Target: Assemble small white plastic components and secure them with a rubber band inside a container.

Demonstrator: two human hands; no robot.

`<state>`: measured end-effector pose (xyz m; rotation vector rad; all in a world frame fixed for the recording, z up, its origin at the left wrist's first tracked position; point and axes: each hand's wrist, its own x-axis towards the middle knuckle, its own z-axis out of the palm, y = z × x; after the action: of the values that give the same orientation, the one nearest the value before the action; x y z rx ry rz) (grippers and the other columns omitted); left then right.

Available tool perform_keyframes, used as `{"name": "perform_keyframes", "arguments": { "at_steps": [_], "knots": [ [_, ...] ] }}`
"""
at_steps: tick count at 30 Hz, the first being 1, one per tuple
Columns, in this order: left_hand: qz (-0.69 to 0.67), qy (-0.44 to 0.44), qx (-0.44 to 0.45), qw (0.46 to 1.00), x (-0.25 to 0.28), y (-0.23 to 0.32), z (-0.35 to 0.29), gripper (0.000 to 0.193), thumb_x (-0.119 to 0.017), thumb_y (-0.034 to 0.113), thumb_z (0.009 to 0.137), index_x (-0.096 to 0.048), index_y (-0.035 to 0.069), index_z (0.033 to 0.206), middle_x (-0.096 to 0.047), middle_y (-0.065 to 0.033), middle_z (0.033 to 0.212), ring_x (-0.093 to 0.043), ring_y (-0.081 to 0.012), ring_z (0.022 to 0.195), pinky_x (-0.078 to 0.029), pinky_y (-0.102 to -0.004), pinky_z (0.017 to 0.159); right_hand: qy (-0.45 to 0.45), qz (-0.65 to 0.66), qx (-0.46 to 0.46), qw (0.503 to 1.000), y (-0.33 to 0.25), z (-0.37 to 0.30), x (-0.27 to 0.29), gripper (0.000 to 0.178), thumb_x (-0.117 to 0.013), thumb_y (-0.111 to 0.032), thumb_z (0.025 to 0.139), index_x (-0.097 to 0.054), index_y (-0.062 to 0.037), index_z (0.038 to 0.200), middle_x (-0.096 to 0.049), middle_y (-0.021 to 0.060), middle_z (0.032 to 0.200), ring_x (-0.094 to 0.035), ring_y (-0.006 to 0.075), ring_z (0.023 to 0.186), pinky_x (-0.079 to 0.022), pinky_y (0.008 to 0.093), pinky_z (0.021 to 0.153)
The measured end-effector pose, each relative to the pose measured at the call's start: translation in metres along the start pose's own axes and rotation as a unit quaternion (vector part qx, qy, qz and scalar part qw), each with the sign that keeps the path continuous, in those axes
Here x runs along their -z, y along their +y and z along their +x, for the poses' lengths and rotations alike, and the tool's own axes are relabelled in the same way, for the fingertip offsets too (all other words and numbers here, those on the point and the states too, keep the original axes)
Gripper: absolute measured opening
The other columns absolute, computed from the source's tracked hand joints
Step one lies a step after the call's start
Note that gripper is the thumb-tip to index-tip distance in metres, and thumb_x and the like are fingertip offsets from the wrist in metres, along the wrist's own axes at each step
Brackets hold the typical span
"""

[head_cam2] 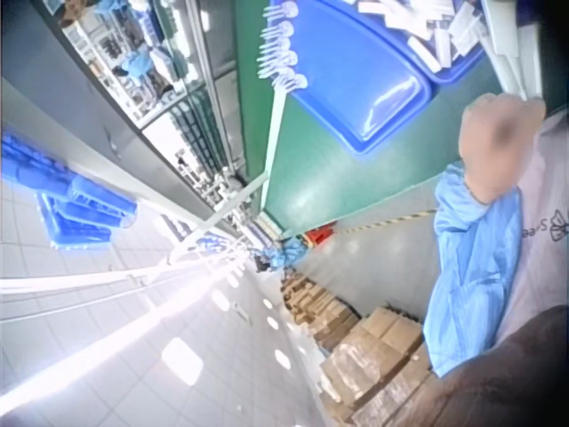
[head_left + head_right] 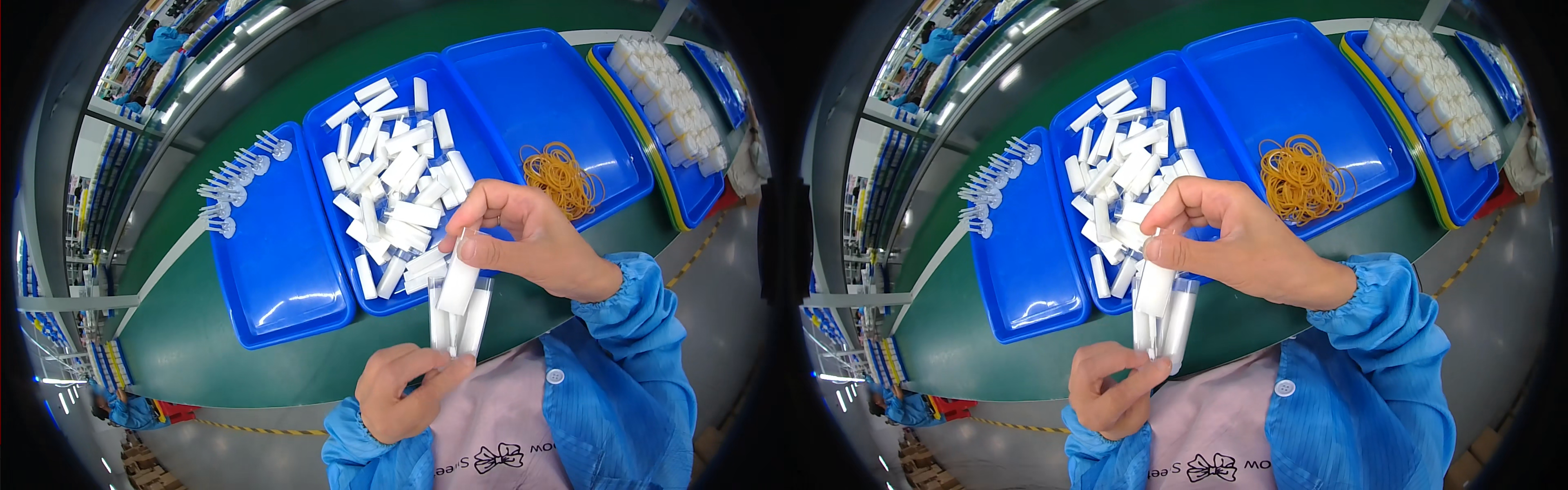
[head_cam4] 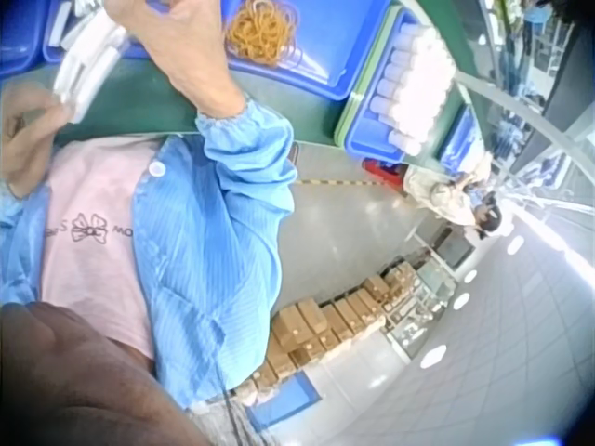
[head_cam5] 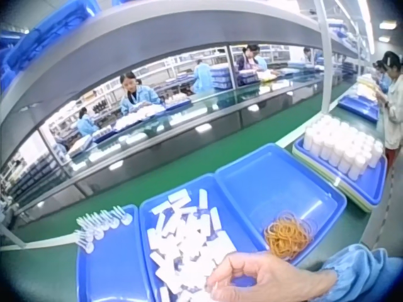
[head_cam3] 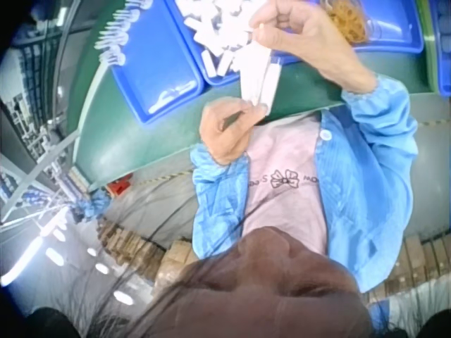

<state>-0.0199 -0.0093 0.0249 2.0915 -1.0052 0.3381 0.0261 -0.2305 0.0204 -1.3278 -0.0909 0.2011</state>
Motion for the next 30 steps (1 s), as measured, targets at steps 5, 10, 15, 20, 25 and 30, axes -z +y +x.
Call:
{"name": "perform_keyframes", "arguments": {
  "at_steps": [5, 10, 15, 20, 25, 30],
  "knots": [
    [0.011, 0.014, -0.038, 0.999, -0.001, 0.002, -0.003, 0.043, -0.074, -0.003, 0.047, -0.076, 0.010, 0.088, -0.053, -0.0028, 0.089, -0.054, -0.0140, 0.067, -0.045, -0.0235, 0.055, -0.084, 0.032, -0.069, 0.994, -0.011, -0.006, 0.004, 0.019, -0.068, -0.015, 0.086, -0.058, -0.0025, 0.096, -0.065, 0.0111, 0.101, -0.060, 0.0167, 0.102, -0.045, 0.0303, 0.090],
    [-0.035, 0.119, 0.002, 0.992, -0.016, -0.008, -0.012, 0.038, -0.079, -0.005, 0.057, -0.074, 0.007, 0.092, -0.051, -0.0088, 0.098, -0.059, -0.0160, 0.069, -0.047, -0.0263, 0.057, -0.061, -0.072, 0.012, 0.995, -0.005, -0.016, -0.007, 0.021, -0.070, -0.015, 0.083, -0.060, -0.0029, 0.097, -0.065, 0.0128, 0.105, -0.060, 0.0206, 0.105, -0.044, 0.0334, 0.093],
    [-0.237, 0.082, 0.224, 0.942, -0.030, -0.007, -0.001, 0.081, -0.079, -0.002, 0.067, -0.040, 0.003, 0.137, -0.044, -0.0165, 0.130, -0.062, -0.0271, 0.103, -0.051, -0.0373, 0.088, -0.034, -0.252, 0.106, 0.961, -0.002, -0.024, -0.007, 0.018, -0.073, -0.014, 0.077, -0.065, -0.0110, 0.093, -0.063, 0.0077, 0.106, -0.053, 0.0265, 0.112, -0.037, 0.0401, 0.098],
    [-0.633, -0.177, 0.367, 0.658, -0.036, -0.012, 0.010, 0.078, -0.066, -0.004, 0.077, -0.027, 0.002, 0.144, -0.046, -0.0142, 0.126, -0.055, -0.0252, 0.109, -0.042, -0.0387, 0.099, -0.160, -0.283, 0.166, 0.931, -0.002, -0.038, -0.006, 0.024, -0.072, -0.019, 0.080, -0.064, -0.0120, 0.102, -0.061, 0.0044, 0.104, -0.049, 0.0267, 0.118, -0.036, 0.0400, 0.099],
    [-0.739, -0.107, 0.411, 0.523, -0.037, -0.016, 0.009, 0.066, -0.060, 0.002, 0.075, -0.037, -0.001, 0.137, -0.056, -0.0128, 0.096, -0.057, -0.0259, 0.091, -0.046, -0.0391, 0.083, 0.119, -0.405, 0.159, 0.892, -0.039, -0.037, 0.079, 0.023, -0.072, -0.013, 0.076, -0.065, -0.0070, 0.098, -0.063, 0.0069, 0.099, -0.056, 0.0255, 0.109, -0.044, 0.0338, 0.089],
    [-0.724, -0.066, 0.407, 0.553, -0.038, -0.024, 0.005, 0.056, -0.065, 0.013, 0.074, -0.045, 0.002, 0.125, -0.057, -0.0124, 0.083, -0.059, -0.0294, 0.082, -0.047, -0.0398, 0.071, 0.194, -0.679, 0.066, 0.705, -0.005, -0.058, 0.161, 0.012, -0.071, -0.013, 0.074, -0.064, -0.0076, 0.083, -0.060, 0.0074, 0.084, -0.056, 0.0285, 0.080, -0.042, 0.0376, 0.071]
  ]
}}
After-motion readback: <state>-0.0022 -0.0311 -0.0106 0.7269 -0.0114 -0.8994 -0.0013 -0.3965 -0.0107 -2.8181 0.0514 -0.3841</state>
